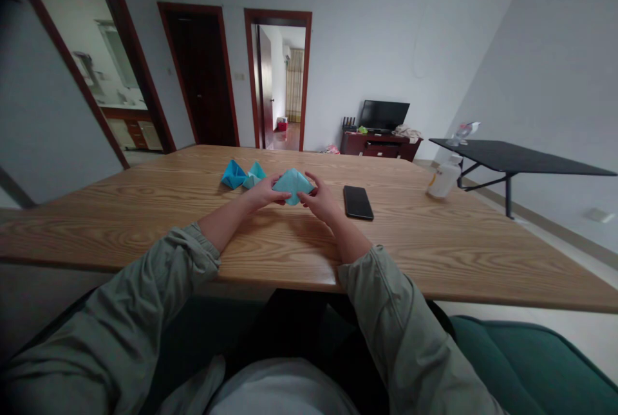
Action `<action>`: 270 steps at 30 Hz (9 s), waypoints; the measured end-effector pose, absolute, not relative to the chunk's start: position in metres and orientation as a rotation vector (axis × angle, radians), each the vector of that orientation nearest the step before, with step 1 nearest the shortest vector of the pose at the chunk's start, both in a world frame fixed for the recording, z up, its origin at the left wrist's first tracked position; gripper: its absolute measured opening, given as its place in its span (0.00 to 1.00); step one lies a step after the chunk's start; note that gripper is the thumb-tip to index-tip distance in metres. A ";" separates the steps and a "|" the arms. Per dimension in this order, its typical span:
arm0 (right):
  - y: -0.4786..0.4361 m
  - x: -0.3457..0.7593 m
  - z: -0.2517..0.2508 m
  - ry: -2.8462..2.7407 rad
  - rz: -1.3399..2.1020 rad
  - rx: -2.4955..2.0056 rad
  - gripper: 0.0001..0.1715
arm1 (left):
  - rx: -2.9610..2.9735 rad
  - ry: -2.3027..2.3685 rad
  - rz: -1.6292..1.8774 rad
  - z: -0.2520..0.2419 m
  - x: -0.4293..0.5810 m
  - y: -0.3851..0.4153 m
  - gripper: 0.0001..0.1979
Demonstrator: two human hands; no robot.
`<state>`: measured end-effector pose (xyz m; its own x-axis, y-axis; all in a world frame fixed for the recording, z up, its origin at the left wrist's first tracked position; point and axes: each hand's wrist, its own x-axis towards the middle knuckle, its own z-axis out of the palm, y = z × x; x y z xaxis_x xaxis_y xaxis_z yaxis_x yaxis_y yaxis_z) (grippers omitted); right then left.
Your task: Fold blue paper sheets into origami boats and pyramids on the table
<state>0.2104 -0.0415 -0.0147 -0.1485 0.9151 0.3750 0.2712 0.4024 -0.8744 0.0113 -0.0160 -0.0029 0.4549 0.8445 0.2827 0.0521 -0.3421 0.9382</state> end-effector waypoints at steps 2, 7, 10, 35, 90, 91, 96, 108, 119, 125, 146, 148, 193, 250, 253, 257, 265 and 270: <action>-0.041 0.211 -0.015 -1.703 0.731 -1.089 0.36 | 1.797 0.818 0.984 -0.003 0.011 -0.015 0.28; -0.043 0.210 -0.015 -1.922 0.529 -1.095 0.15 | 2.096 0.932 1.051 0.001 0.014 -0.017 0.16; -0.046 0.209 -0.015 -1.952 0.493 -1.085 0.14 | 2.252 1.011 1.041 0.001 0.016 -0.019 0.13; -0.027 0.233 -0.031 -1.912 0.422 -1.338 0.10 | 2.431 1.144 0.672 0.000 -0.016 -0.011 0.17; -0.036 0.231 -0.026 -1.964 0.345 -1.558 0.17 | 2.484 1.116 0.605 -0.004 -0.020 -0.012 0.18; -0.036 0.231 -0.026 -1.959 0.342 -1.567 0.17 | 2.480 1.118 0.607 -0.004 -0.020 -0.012 0.18; -0.037 0.229 -0.025 -1.932 0.303 -1.622 0.18 | 2.453 1.129 0.613 -0.006 -0.020 -0.011 0.18; -0.042 0.226 -0.019 -1.944 0.306 -1.686 0.25 | 2.492 1.104 0.619 -0.005 -0.020 -0.013 0.15; -0.040 0.223 -0.022 -2.012 0.329 -1.683 0.23 | 2.646 1.272 0.690 0.000 -0.013 -0.019 0.16; -0.041 0.222 -0.022 -2.048 0.300 -1.680 0.24 | 2.884 1.327 0.619 0.000 0.001 -0.021 0.19; -0.043 0.219 -0.020 -2.002 0.368 -1.712 0.24 | 2.864 1.469 0.485 0.011 0.041 -0.028 0.19; -0.043 0.218 -0.020 -2.012 0.358 -1.716 0.24 | 2.844 1.489 0.439 0.009 0.043 -0.025 0.19; -0.047 0.218 -0.017 -2.042 0.330 -1.768 0.19 | 2.832 1.546 0.435 0.015 0.030 -0.032 0.16; -0.035 0.237 -0.022 -1.593 0.367 -1.475 0.37 | 2.352 1.580 1.519 0.026 -0.012 -0.027 0.14; -0.033 0.238 -0.023 -1.602 0.368 -1.484 0.38 | 2.343 1.597 1.502 0.024 -0.013 -0.024 0.14; -0.029 0.239 -0.027 -1.609 0.382 -1.493 0.39 | 2.323 1.568 1.404 0.018 -0.014 -0.020 0.15; -0.029 0.238 -0.028 -1.649 0.442 -1.518 0.38 | 2.250 1.496 1.418 0.016 -0.011 -0.020 0.18; -0.031 0.237 -0.026 -1.664 0.462 -1.520 0.37 | 2.273 1.458 1.426 0.014 -0.012 -0.018 0.17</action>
